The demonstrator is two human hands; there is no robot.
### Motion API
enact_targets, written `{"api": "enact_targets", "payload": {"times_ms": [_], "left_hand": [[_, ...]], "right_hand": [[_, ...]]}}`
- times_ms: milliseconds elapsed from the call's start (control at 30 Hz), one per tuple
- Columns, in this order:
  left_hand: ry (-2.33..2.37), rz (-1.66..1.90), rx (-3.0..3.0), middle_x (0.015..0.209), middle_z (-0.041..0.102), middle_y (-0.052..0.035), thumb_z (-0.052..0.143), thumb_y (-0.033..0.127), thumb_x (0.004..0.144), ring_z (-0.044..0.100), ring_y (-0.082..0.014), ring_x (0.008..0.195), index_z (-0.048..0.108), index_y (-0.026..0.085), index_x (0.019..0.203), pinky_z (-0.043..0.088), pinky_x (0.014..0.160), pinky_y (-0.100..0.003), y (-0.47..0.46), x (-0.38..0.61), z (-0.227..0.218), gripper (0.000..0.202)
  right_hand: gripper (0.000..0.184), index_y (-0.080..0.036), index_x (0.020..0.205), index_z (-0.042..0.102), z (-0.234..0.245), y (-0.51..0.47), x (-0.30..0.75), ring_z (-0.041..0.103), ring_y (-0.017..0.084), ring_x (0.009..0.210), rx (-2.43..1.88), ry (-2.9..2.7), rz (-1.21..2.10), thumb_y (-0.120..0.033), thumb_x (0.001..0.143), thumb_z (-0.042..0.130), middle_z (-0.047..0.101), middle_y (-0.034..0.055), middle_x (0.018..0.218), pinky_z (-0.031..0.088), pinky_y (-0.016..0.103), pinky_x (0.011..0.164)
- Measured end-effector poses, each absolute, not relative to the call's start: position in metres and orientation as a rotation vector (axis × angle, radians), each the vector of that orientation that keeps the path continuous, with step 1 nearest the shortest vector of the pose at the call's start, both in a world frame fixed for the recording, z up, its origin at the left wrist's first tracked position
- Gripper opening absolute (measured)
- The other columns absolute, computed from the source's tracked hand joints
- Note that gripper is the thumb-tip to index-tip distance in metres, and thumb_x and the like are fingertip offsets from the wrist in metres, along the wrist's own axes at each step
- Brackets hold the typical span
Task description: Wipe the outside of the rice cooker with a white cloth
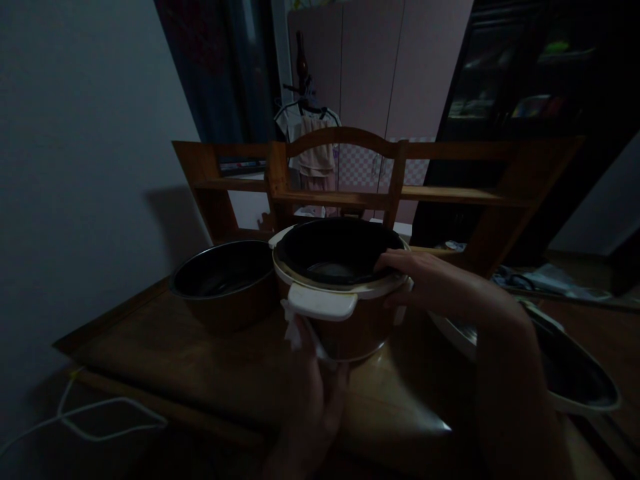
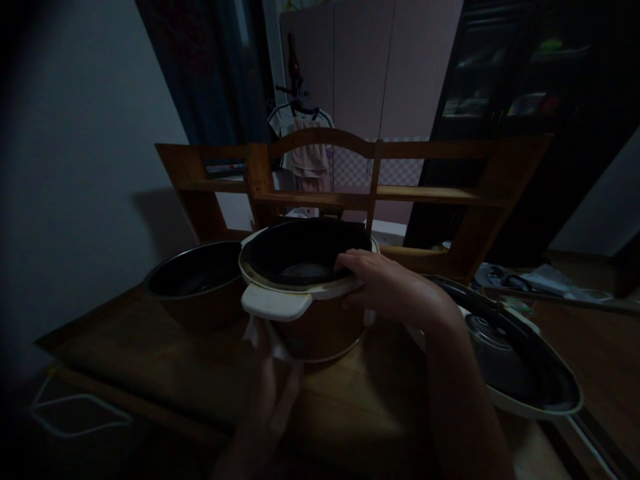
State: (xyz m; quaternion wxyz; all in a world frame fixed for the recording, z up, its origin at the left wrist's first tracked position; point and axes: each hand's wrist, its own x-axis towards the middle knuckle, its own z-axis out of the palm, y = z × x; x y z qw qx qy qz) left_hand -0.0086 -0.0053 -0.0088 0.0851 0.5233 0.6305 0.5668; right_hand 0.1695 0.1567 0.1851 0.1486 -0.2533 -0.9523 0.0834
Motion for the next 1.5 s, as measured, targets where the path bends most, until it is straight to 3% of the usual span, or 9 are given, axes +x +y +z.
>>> {"api": "enact_targets", "payload": {"times_ms": [233,367,533,733,933,1067,1167,1300,1500], "left_hand": [[1.939,0.917,2.331,0.167,0.026,-0.0178,0.049,0.036,0.098,0.029,-0.0308,0.154,-0.012,0.023,0.162,0.042,0.116,-0.049,-0.011,-0.031,-0.042,0.089],[2.104,1.077,2.212,0.166,0.029,-0.0202,0.049,0.032,0.098,0.036,-0.0328,0.151,-0.007,0.023,0.163,0.043,0.114,-0.05,-0.014,-0.022,-0.054,0.086],[2.131,1.38,1.718,0.171,0.014,-0.0165,0.049,0.037,0.098,0.018,-0.0333,0.157,-0.003,0.024,0.163,0.031,0.122,-0.057,-0.015,-0.012,-0.048,0.084],[1.828,1.645,1.378,0.174,0.0,-0.0043,0.037,0.041,0.103,0.004,-0.0206,0.159,-0.001,0.028,0.163,0.009,0.13,-0.043,-0.006,-0.029,-0.014,0.072],[2.064,1.576,1.689,0.173,0.007,-0.0088,0.043,0.034,0.101,0.007,-0.0279,0.159,-0.002,0.025,0.163,0.017,0.129,-0.05,-0.006,-0.005,-0.022,0.077],[2.184,1.247,2.008,0.167,0.029,-0.0174,0.047,0.031,0.097,0.036,-0.0329,0.15,-0.006,0.021,0.163,0.041,0.115,-0.051,-0.009,0.015,-0.045,0.085],[2.342,1.149,2.005,0.161,0.038,-0.0225,0.048,0.031,0.096,0.047,-0.0361,0.143,-0.011,0.017,0.162,0.047,0.108,-0.053,-0.007,0.023,-0.056,0.089],[2.453,1.288,1.87,0.159,0.042,-0.0224,0.047,0.03,0.096,0.041,-0.0372,0.146,-0.007,0.016,0.162,0.045,0.11,-0.055,-0.002,0.033,-0.059,0.086],[2.317,1.589,1.486,0.169,0.022,-0.0193,0.046,0.032,0.099,0.021,-0.033,0.156,0.001,0.02,0.164,0.029,0.123,-0.057,0.004,0.023,-0.05,0.08]], "right_hand": [[0.039,-0.024,0.117,0.061,0.184,0.157,0.17,0.063,0.022,0.111,-0.705,-2.742,0.251,-0.019,0.081,0.075,0.065,0.0033,0.119,0.047,0.032,0.094],[0.037,-0.024,0.115,0.061,0.184,0.158,0.17,0.062,0.023,0.112,-0.704,-2.748,0.261,-0.017,0.08,0.071,0.064,0.0048,0.121,0.047,0.034,0.094],[0.039,-0.024,0.117,0.06,0.182,0.16,0.171,0.061,0.024,0.113,-0.702,-2.729,0.295,-0.018,0.08,0.072,0.063,0.0049,0.122,0.046,0.035,0.095],[0.041,-0.023,0.117,0.061,0.18,0.159,0.171,0.06,0.023,0.113,-0.702,-2.724,0.311,-0.015,0.079,0.072,0.063,0.0047,0.122,0.045,0.033,0.096],[0.043,-0.023,0.118,0.061,0.182,0.159,0.171,0.061,0.021,0.111,-0.719,-2.722,0.313,-0.016,0.079,0.075,0.065,0.0031,0.12,0.045,0.032,0.095],[0.042,-0.022,0.119,0.061,0.181,0.16,0.171,0.062,0.021,0.11,-0.716,-2.726,0.321,-0.016,0.079,0.075,0.065,0.0032,0.119,0.045,0.032,0.093],[0.044,-0.023,0.119,0.061,0.18,0.161,0.17,0.061,0.021,0.11,-0.704,-2.723,0.32,-0.016,0.079,0.077,0.065,0.0021,0.119,0.045,0.032,0.094],[0.044,-0.022,0.119,0.061,0.18,0.161,0.17,0.061,0.021,0.113,-0.714,-2.714,0.338,-0.016,0.079,0.078,0.065,0.0029,0.122,0.044,0.032,0.096],[0.044,-0.021,0.12,0.061,0.183,0.156,0.169,0.06,0.022,0.113,-0.756,-2.717,0.36,-0.015,0.079,0.075,0.063,0.0048,0.122,0.044,0.033,0.095]]}}
